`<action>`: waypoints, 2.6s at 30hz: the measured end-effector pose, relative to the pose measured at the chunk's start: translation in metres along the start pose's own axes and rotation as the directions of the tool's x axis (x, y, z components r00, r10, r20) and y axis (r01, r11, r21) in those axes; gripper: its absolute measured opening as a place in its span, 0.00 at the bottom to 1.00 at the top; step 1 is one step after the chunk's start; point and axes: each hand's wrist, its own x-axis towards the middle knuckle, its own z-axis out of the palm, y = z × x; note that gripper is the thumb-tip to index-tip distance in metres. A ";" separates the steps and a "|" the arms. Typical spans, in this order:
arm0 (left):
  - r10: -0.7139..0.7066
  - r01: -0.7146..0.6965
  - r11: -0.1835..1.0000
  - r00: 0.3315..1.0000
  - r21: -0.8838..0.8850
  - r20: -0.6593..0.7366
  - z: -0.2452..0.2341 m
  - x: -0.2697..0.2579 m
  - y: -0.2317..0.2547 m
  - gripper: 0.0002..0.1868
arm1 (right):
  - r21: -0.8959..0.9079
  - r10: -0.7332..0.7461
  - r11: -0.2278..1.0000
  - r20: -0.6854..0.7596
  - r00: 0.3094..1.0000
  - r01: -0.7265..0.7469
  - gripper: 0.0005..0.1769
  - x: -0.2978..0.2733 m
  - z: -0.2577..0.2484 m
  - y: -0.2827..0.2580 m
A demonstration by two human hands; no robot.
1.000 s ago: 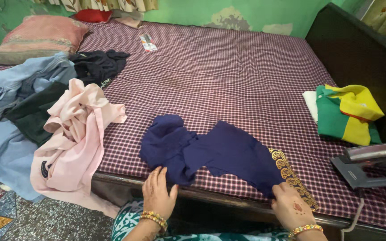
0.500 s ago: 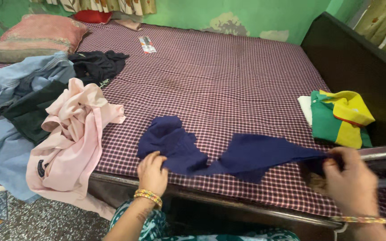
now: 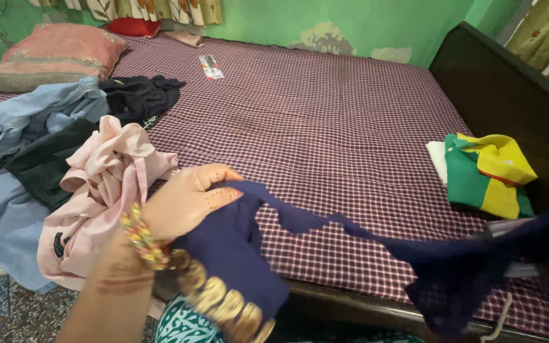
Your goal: The person irons a dark blue garment with gold embroidery on a bed. They smooth the fabric, use an iron to press the material, and adjust the garment's position to ensure even coverage. The person also fastens buttons on the garment during the process.
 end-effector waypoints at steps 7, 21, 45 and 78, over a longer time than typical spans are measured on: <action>-0.094 0.208 0.950 0.900 -0.231 0.425 -0.010 0.048 -0.031 0.14 | -0.229 0.100 0.972 0.175 0.979 -0.058 0.20 0.043 0.000 -0.077; -0.067 0.128 0.888 0.986 0.442 -0.152 0.078 0.012 -0.126 0.18 | 0.054 0.064 0.991 0.618 0.783 -0.124 0.22 -0.063 0.080 -0.065; -0.213 0.107 0.969 0.816 -0.221 -0.537 -0.041 0.046 -0.134 0.11 | -0.349 0.173 0.896 0.844 0.508 0.275 0.37 -0.160 0.161 -0.070; -0.624 0.585 0.720 0.307 -0.374 -0.719 0.034 -0.021 -0.281 0.31 | -0.390 0.218 0.873 0.849 0.482 0.292 0.36 -0.158 0.185 -0.056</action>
